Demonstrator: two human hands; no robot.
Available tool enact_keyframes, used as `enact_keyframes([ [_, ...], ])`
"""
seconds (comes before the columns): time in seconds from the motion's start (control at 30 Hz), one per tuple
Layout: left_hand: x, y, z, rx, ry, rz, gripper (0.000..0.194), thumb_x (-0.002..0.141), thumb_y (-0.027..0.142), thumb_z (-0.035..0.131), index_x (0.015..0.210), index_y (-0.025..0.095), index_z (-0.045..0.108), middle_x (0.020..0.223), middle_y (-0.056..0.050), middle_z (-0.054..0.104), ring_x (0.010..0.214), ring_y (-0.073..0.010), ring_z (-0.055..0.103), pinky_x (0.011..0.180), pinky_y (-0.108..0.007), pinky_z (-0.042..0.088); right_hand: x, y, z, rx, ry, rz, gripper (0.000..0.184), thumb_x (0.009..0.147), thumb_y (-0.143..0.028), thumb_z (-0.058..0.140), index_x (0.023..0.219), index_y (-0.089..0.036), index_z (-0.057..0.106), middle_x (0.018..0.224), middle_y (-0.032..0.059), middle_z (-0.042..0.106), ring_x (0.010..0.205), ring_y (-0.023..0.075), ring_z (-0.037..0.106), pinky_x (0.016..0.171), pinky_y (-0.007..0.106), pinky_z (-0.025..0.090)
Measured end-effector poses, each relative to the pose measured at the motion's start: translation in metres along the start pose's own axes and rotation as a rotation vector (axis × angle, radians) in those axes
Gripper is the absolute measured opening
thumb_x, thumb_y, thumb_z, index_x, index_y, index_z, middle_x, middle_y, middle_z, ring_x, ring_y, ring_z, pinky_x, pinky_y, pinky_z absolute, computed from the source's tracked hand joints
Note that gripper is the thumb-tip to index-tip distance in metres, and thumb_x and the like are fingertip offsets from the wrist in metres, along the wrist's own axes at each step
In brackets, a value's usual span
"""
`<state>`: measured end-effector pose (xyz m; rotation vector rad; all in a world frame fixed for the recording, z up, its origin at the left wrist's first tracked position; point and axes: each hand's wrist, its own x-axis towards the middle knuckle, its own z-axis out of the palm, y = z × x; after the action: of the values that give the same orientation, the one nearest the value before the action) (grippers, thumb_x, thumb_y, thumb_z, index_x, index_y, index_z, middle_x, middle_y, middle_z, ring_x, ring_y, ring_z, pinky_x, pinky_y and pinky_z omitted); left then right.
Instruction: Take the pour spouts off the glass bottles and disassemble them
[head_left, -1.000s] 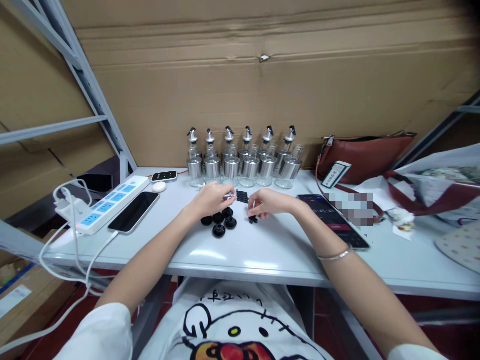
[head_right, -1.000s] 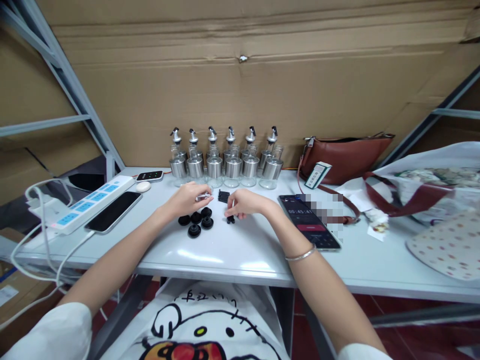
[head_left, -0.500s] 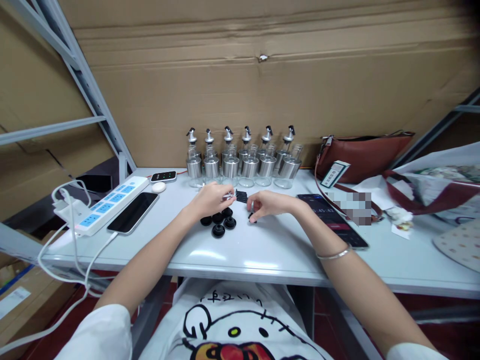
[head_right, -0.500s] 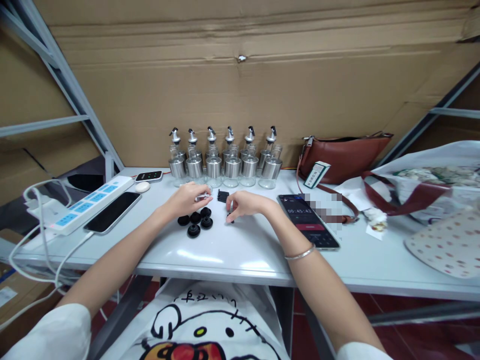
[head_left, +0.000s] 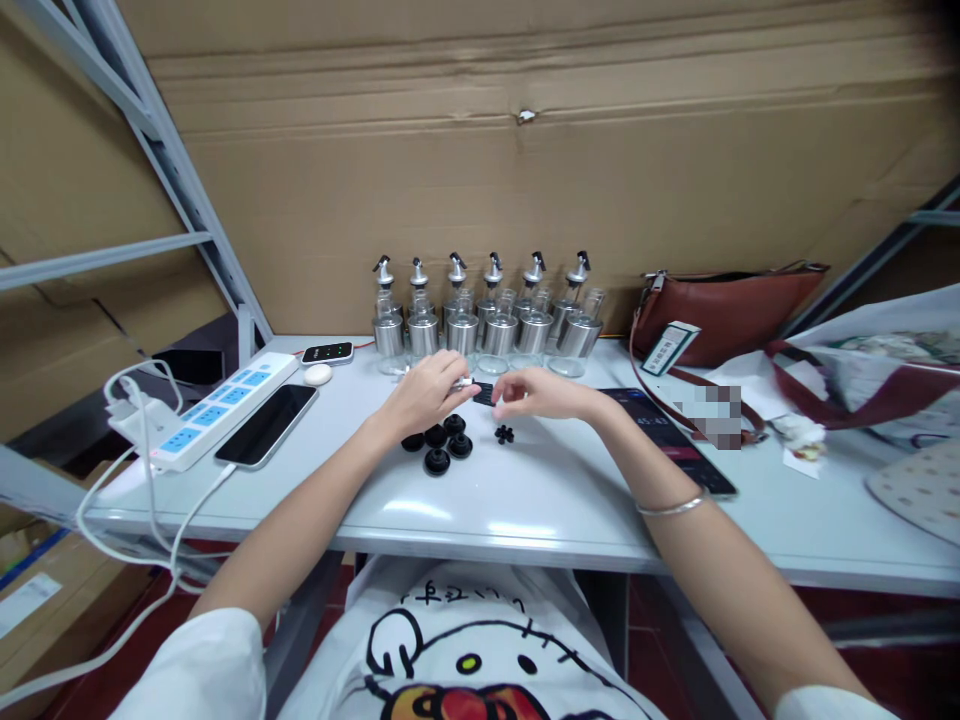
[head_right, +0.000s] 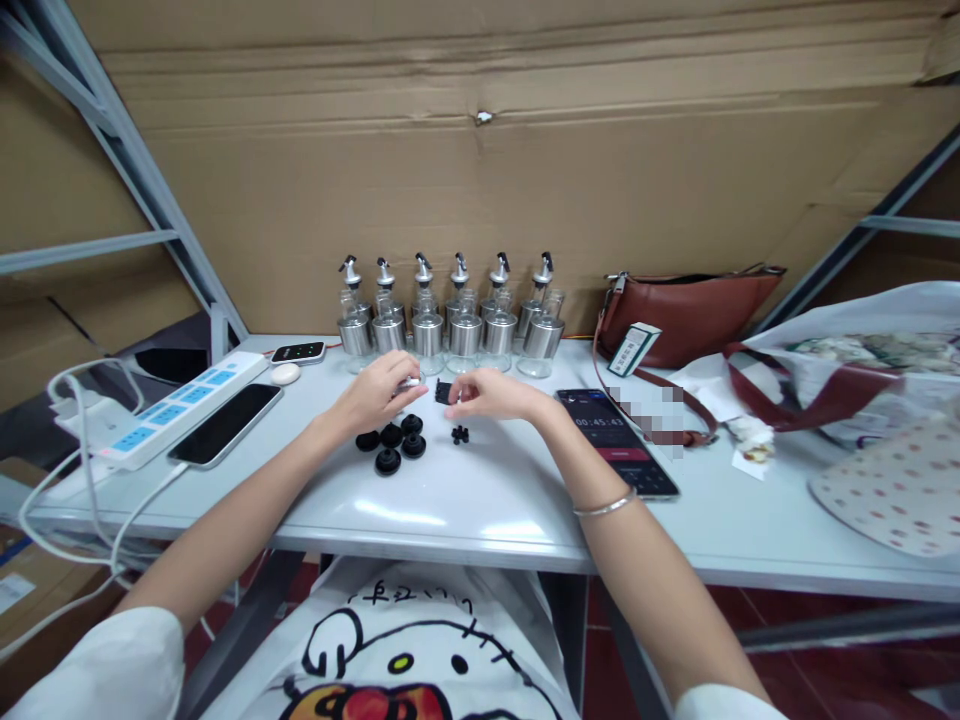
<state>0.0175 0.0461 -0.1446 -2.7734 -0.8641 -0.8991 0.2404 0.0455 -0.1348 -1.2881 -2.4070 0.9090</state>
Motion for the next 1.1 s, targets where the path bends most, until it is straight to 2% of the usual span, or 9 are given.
enact_keyframes([
  [0.13,0.000,0.003,0.002,-0.081,0.157,0.052,0.029,0.096,0.043,0.028,0.099,0.020,0.045,0.116,-0.011,0.048,0.106,-0.0209,0.046,0.092,-0.038,0.039,0.001,-0.021,0.013,0.300,0.173,-0.162,0.054,0.082,-0.063,0.043,0.091,-0.014,0.060,0.073,0.0026,0.054,0.066,0.0126,0.048,0.058,0.025,0.038],
  [0.23,-0.002,0.004,0.009,-0.191,0.240,0.070,0.027,0.096,0.045,0.023,0.107,0.023,0.034,0.126,-0.012,0.037,0.113,-0.0193,0.043,0.096,-0.040,0.039,0.004,-0.032,0.025,0.525,0.208,-0.156,0.059,0.083,-0.068,0.036,0.092,-0.014,0.059,0.072,0.0025,0.052,0.067,0.0131,0.049,0.057,0.025,0.038],
  [0.4,-0.004,0.006,0.020,-0.286,0.279,0.128,0.024,0.096,0.044,0.027,0.109,0.024,0.028,0.128,-0.014,0.031,0.117,-0.0183,0.040,0.096,-0.041,0.041,0.011,-0.031,0.036,0.957,0.118,-0.082,0.045,0.077,-0.061,0.057,0.080,-0.016,0.055,0.068,0.0003,0.051,0.062,0.0106,0.048,0.051,0.021,0.033],
  [0.53,-0.001,0.008,0.016,-0.262,0.301,0.133,0.018,0.096,0.039,0.030,0.106,0.024,0.030,0.126,-0.014,0.034,0.112,-0.0180,0.044,0.094,-0.041,0.043,0.010,-0.030,0.034,1.200,0.006,-0.033,0.039,0.074,-0.053,0.065,0.079,-0.017,0.053,0.064,-0.0023,0.051,0.055,0.0074,0.044,0.048,0.019,0.031],
  [0.63,0.000,0.008,0.008,-0.148,0.268,0.118,0.014,0.096,0.036,0.032,0.103,0.023,0.036,0.125,-0.011,0.038,0.107,-0.0176,0.047,0.093,-0.039,0.043,0.008,-0.034,0.031,1.248,-0.020,0.019,0.038,0.077,-0.054,0.062,0.076,-0.017,0.051,0.062,-0.0032,0.050,0.051,0.0063,0.041,0.045,0.017,0.028],
  [0.77,0.000,0.006,0.004,-0.014,0.258,0.108,0.018,0.095,0.037,0.037,0.100,0.022,0.047,0.120,-0.010,0.046,0.101,-0.0178,0.050,0.087,-0.034,0.044,0.008,-0.037,0.030,1.213,0.019,0.104,0.040,0.081,-0.054,0.057,0.069,-0.017,0.047,0.055,-0.0050,0.042,0.046,0.0052,0.032,0.041,0.016,0.020],
  [0.93,0.000,0.003,0.007,0.175,0.292,0.198,0.022,0.095,0.038,0.037,0.097,0.020,0.051,0.108,-0.008,0.054,0.091,-0.0158,0.053,0.076,-0.029,0.041,0.010,-0.037,0.034,1.150,-0.021,0.148,0.047,0.086,-0.057,0.044,0.062,-0.017,0.041,0.050,-0.0083,0.026,0.042,0.0043,0.018,0.039,0.016,0.015],
  [1.03,0.002,0.005,0.005,0.317,0.355,0.267,0.024,0.095,0.039,0.038,0.094,0.019,0.050,0.096,-0.005,0.060,0.082,-0.0148,0.054,0.070,-0.028,0.035,0.012,-0.041,0.039,1.097,0.113,0.158,0.046,0.088,-0.051,0.040,0.056,-0.019,0.033,0.047,-0.0102,0.017,0.040,0.0041,0.010,0.038,0.017,0.010],
  [1.1,0.003,0.008,0.002,0.409,0.387,0.262,0.027,0.095,0.041,0.038,0.087,0.018,0.050,0.083,-0.003,0.061,0.075,-0.0146,0.053,0.067,-0.029,0.031,0.012,-0.045,0.042,1.074,0.231,0.150,0.046,0.088,-0.048,0.041,0.054,-0.020,0.028,0.044,-0.0107,0.015,0.040,0.0041,0.008,0.037,0.017,0.008],
])
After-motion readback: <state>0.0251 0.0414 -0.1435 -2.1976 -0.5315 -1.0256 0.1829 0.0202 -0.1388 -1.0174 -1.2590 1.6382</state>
